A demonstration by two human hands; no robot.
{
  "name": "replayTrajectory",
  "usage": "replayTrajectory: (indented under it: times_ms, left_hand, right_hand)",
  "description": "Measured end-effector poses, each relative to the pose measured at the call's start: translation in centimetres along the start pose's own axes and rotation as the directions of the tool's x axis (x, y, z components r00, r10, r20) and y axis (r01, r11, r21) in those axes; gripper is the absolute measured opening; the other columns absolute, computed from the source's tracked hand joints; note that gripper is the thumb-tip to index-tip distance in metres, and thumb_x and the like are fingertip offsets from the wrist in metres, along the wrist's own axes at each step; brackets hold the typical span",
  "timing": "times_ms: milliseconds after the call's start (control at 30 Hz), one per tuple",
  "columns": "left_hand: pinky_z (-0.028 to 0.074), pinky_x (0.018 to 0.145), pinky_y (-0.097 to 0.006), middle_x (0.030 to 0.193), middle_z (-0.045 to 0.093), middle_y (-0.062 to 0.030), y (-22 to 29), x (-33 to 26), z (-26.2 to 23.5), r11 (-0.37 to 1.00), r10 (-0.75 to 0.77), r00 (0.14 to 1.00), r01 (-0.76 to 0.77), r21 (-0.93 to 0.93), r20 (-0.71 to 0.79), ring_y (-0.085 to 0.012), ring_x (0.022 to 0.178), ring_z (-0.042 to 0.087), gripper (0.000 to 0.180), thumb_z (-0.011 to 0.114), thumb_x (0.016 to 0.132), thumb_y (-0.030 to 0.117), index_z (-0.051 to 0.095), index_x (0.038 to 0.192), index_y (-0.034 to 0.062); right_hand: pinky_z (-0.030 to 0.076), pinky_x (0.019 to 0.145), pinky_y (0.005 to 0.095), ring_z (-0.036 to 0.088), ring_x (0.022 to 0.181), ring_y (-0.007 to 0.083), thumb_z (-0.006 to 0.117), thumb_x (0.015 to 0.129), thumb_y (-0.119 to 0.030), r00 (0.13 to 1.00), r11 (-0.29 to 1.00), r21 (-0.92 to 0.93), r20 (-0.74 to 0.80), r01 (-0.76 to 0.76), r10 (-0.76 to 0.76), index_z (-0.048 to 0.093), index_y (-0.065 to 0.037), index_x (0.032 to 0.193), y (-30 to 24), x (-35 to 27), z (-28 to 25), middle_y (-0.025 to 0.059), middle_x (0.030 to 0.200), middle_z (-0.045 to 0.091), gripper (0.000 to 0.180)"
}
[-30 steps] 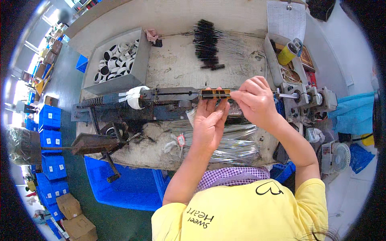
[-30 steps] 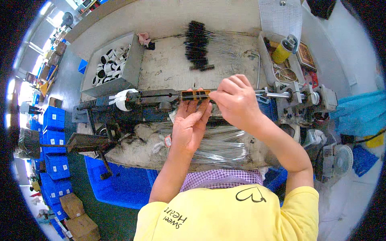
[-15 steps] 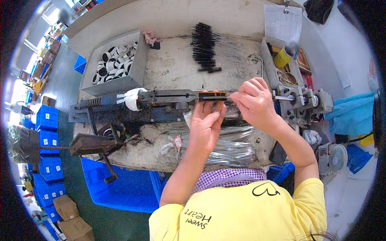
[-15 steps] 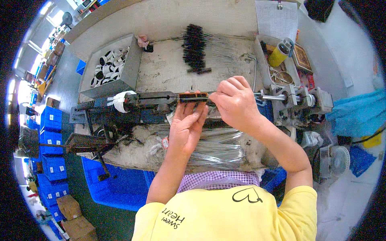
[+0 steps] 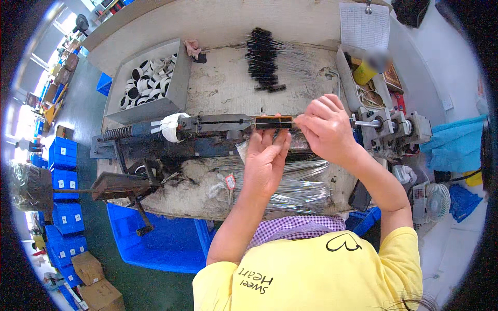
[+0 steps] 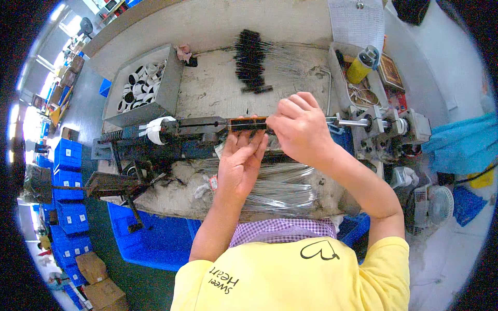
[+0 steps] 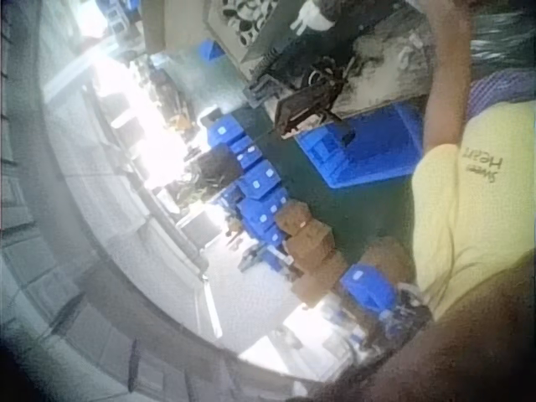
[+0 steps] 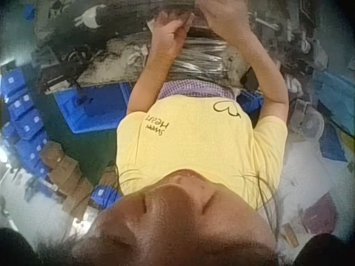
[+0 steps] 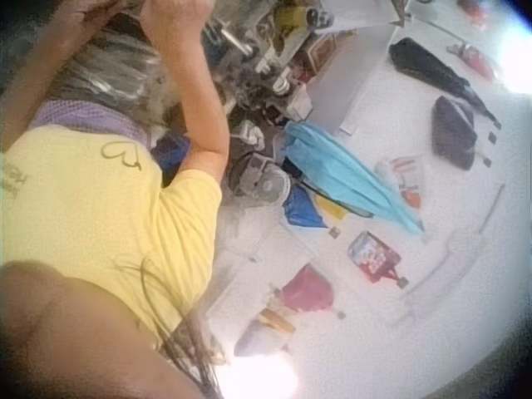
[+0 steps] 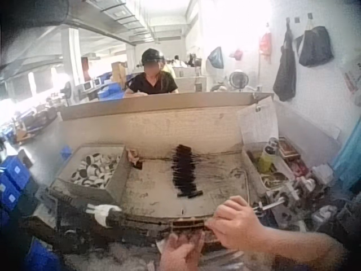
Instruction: The person sets a bottle aside and makes wire brushes at a workbench. They place bristles and wire segments into a machine fixture by hand and turn a hand crank to twist the wire into brushes.
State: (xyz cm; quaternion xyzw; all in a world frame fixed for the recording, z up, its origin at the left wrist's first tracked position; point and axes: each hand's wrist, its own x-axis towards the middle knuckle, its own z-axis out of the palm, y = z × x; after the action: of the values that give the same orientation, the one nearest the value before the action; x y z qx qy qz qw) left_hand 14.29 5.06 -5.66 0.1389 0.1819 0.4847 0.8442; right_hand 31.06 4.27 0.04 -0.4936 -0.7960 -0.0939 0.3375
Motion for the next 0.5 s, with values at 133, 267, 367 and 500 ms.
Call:
replayTrajectory:
  times_ms: [133,267,367,500]
  left_hand:
    - [0.04,0.108,-0.037,0.138,0.044,-0.0082,0.0,0.1,0.1,1.0,0.023,0.998,-0.023,-0.001,0.054,-0.0244,0.128,0.045,0.065,0.046,0.084,-0.017,0.032,0.14,0.0131]
    - [0.039,0.108,-0.038,0.139,0.041,-0.0109,-0.2,-0.2,-0.2,0.999,0.036,0.999,-0.037,0.027,0.037,-0.0264,0.13,0.042,0.07,0.047,0.083,-0.018,0.027,0.142,0.0134]
    - [0.038,0.109,-0.037,0.139,0.042,-0.011,0.3,0.2,0.3,1.0,-0.004,0.999,0.004,-0.003,0.038,-0.0265,0.13,0.042,0.071,0.048,0.082,-0.017,0.026,0.142,0.0133]
    - [0.036,0.11,-0.035,0.14,0.042,-0.0114,0.1,-0.1,-0.4,1.0,0.021,0.997,-0.022,0.011,0.069,-0.0261,0.131,0.042,0.07,0.048,0.082,-0.017,0.028,0.142,0.0132]
  right_hand:
    - [0.044,0.08,0.0382,0.057,0.074,0.0219,0.067,0.066,-0.007,0.997,0.989,0.129,0.016,0.074,-0.077,0.066,-0.01,0.072,-0.3,0.6,-1.3,0.002,0.07,0.053,0.007]
    - [0.045,0.079,0.04,0.057,0.072,0.0228,0.068,0.065,-0.006,0.996,0.995,0.061,0.047,0.075,-0.077,0.064,-0.01,0.069,-1.1,0.1,-0.4,0.0033,0.072,0.054,0.007]
    - [0.045,0.08,0.0422,0.059,0.076,0.0261,0.068,0.07,-0.004,0.999,0.999,-0.037,0.048,-0.008,0.01,0.063,-0.008,0.082,-0.6,-0.2,-0.2,0.0069,0.078,0.057,0.013]
    - [0.046,0.081,0.0417,0.062,0.086,0.0319,0.064,0.082,-0.005,0.922,0.867,0.315,0.175,-0.385,0.345,0.053,-0.006,0.113,0.9,-0.9,-1.2,0.0117,0.091,0.062,0.032]
